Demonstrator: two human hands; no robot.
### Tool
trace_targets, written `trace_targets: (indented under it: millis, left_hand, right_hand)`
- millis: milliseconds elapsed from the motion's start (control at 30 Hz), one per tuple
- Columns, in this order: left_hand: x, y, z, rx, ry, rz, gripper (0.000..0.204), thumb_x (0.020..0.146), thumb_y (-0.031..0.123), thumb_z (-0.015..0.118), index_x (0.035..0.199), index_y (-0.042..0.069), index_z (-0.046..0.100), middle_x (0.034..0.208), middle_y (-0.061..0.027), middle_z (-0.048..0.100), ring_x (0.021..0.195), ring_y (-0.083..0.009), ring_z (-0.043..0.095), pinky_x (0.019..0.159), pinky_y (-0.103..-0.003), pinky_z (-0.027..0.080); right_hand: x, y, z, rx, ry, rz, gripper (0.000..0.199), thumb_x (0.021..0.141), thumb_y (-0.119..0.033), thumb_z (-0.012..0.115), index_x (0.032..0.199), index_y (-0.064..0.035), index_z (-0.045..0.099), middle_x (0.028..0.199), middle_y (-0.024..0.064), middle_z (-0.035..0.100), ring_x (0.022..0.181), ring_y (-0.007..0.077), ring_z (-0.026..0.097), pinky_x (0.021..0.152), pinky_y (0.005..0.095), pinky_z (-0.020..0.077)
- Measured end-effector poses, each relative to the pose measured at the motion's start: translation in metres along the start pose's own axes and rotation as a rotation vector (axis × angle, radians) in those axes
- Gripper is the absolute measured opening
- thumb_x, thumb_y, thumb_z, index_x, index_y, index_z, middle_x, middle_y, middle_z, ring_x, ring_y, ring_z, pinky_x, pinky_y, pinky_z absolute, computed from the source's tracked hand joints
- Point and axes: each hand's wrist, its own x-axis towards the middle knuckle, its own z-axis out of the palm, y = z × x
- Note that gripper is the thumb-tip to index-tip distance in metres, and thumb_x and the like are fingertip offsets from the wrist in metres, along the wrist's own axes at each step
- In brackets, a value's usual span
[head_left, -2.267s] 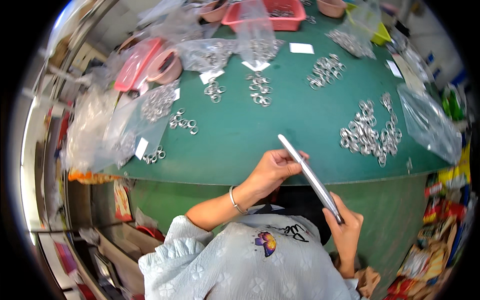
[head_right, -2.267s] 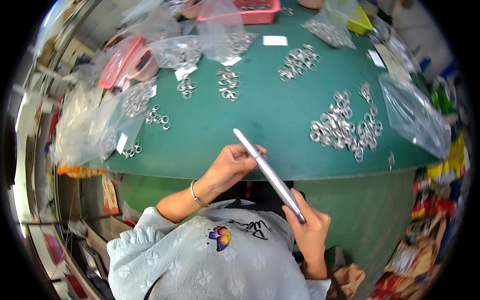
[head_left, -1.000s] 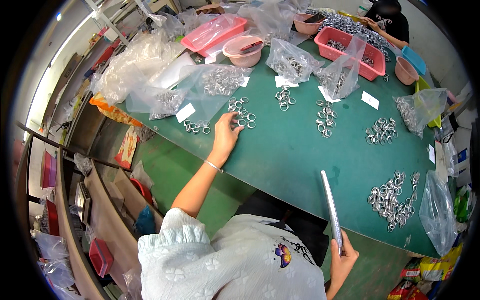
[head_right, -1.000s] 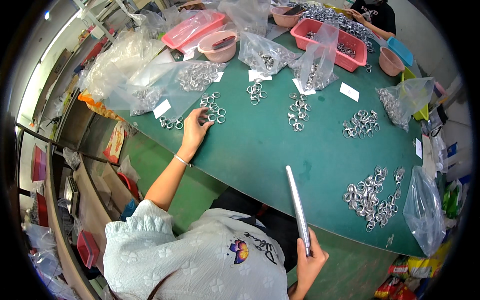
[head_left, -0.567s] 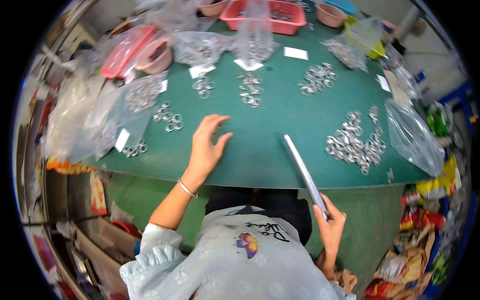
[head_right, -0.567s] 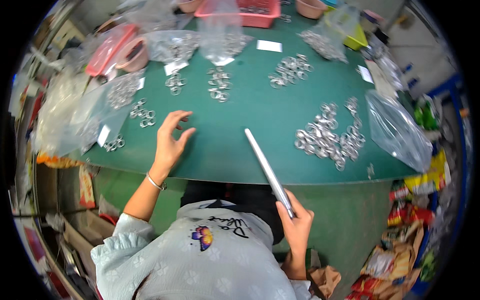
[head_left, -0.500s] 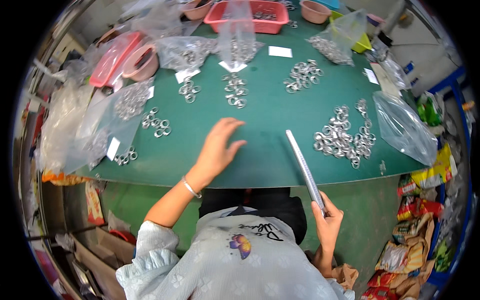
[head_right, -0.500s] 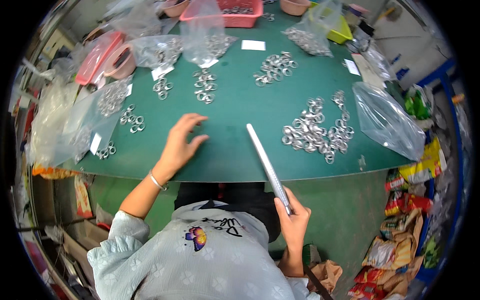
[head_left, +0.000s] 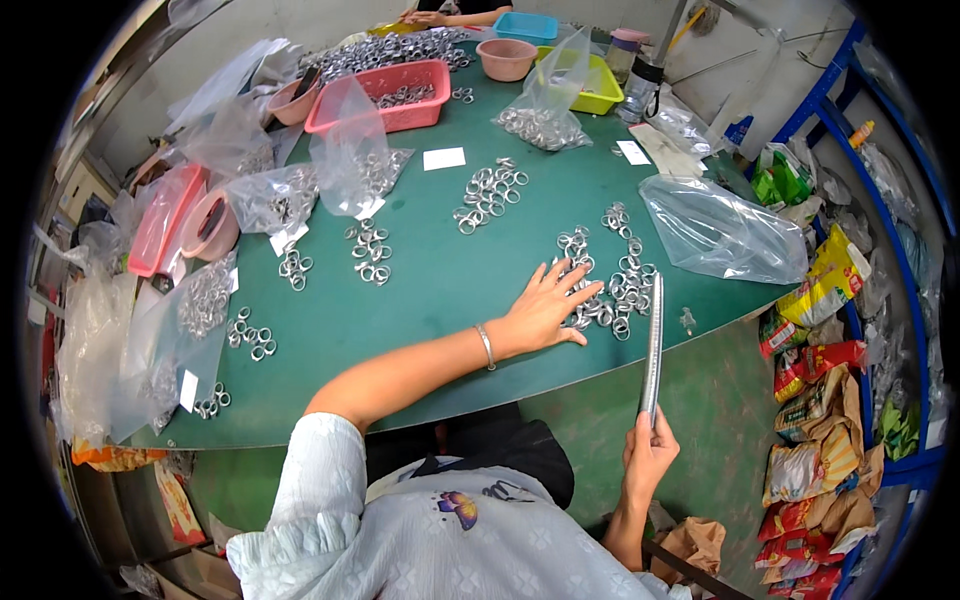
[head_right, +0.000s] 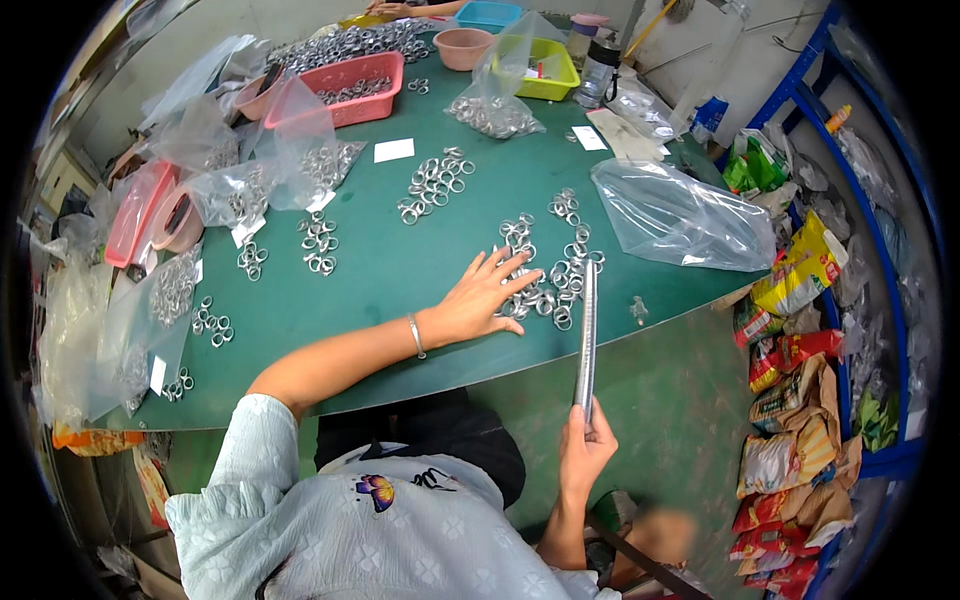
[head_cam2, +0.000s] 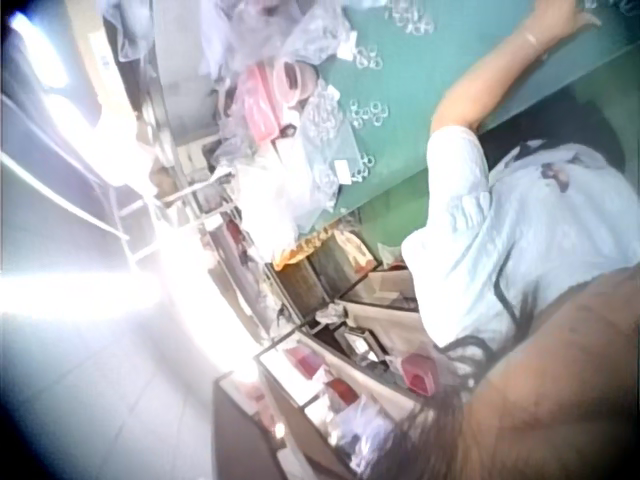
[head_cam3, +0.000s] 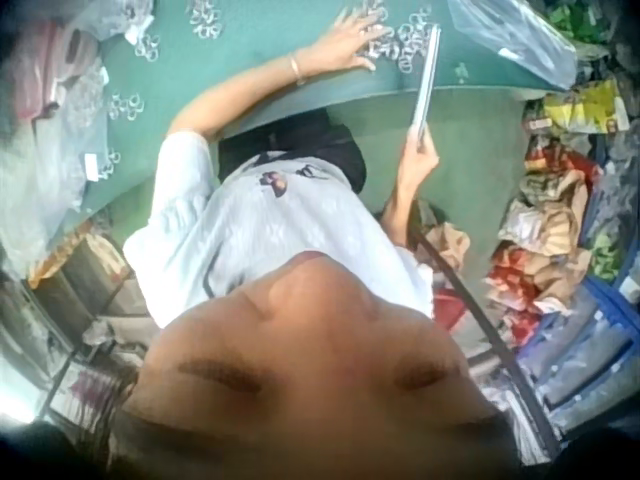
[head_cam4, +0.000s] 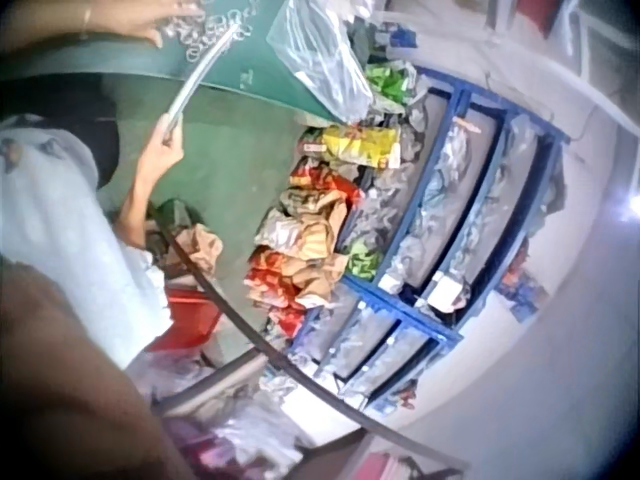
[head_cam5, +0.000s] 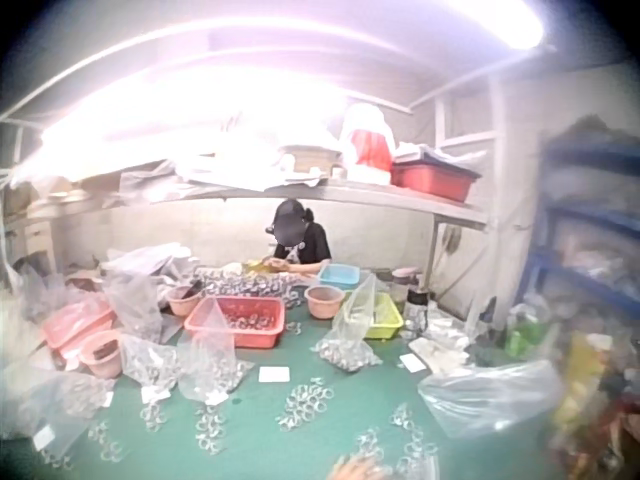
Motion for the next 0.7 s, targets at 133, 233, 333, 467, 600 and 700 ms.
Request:
trace_targets:
  millis: [133, 233, 333, 467, 600, 700]
  left_hand:
    - [0.000, -0.002, 0.007, 0.024, 0.097, 0.000, 0.072, 0.069, 0.043, 0.068, 0.131, 0.016, 0.039, 0.131, -0.0141, 0.038, 0.123, -0.0360, 0.034, 0.102, -0.047, 0.028]
    - [-0.003, -0.003, 0.009, 0.017, 0.147, 0.005, 0.064, 0.073, 0.037, 0.067, 0.128, 0.015, 0.042, 0.124, -0.0138, 0.044, 0.121, -0.0347, 0.036, 0.101, -0.046, 0.029]
    - [-0.003, -0.005, 0.014, -0.006, 0.174, 0.011, 0.060, 0.074, 0.031, 0.066, 0.127, 0.014, 0.043, 0.120, -0.0143, 0.045, 0.119, -0.0337, 0.037, 0.100, -0.045, 0.030]
    - [-0.003, -0.001, 0.012, -0.060, 0.182, -0.012, 0.059, 0.074, 0.024, 0.065, 0.127, 0.012, 0.042, 0.120, -0.0146, 0.045, 0.119, -0.0320, 0.037, 0.099, -0.044, 0.029]
    - [-0.005, -0.002, 0.011, -0.065, 0.187, -0.016, 0.055, 0.073, 0.019, 0.064, 0.123, 0.011, 0.044, 0.119, -0.0142, 0.044, 0.119, -0.0303, 0.037, 0.099, -0.044, 0.029]
    - [-0.007, -0.002, 0.007, -0.079, 0.184, -0.009, 0.048, 0.073, 0.018, 0.063, 0.118, 0.011, 0.048, 0.117, -0.0138, 0.044, 0.119, -0.0292, 0.037, 0.098, -0.044, 0.029]
  right_hand:
    - [0.022, -0.002, 0.010, 0.086, 0.047, -0.009, 0.030, 0.089, -0.012, 0.054, 0.113, 0.0049, 0.052, 0.055, -0.0077, 0.036, 0.042, -0.0008, 0.029, 0.035, 0.0165, 0.0173]
    - [0.038, -0.009, 0.028, 0.111, 0.039, -0.016, 0.027, 0.089, -0.011, 0.053, 0.112, 0.0043, 0.053, 0.055, -0.0080, 0.036, 0.043, -0.0013, 0.030, 0.036, 0.0159, 0.0180]
    - [0.059, -0.011, 0.046, 0.128, 0.011, -0.039, 0.025, 0.090, -0.012, 0.052, 0.109, 0.0037, 0.053, 0.054, -0.0077, 0.036, 0.041, -0.0013, 0.029, 0.035, 0.0162, 0.0174]
    - [0.081, -0.014, 0.070, 0.141, -0.056, -0.052, 0.024, 0.090, -0.013, 0.053, 0.107, 0.0032, 0.053, 0.053, -0.0076, 0.036, 0.041, -0.0016, 0.028, 0.035, 0.0162, 0.0169]
    - [0.092, -0.018, 0.097, 0.097, -0.154, -0.099, 0.019, 0.091, -0.016, 0.050, 0.099, 0.0004, 0.055, 0.052, -0.0069, 0.035, 0.039, -0.0013, 0.026, 0.033, 0.0170, 0.0163]
    - [0.096, -0.022, 0.117, 0.101, -0.202, -0.108, 0.016, 0.091, -0.016, 0.050, 0.094, -0.0007, 0.055, 0.052, -0.0071, 0.036, 0.039, -0.0015, 0.027, 0.033, 0.0170, 0.0163]
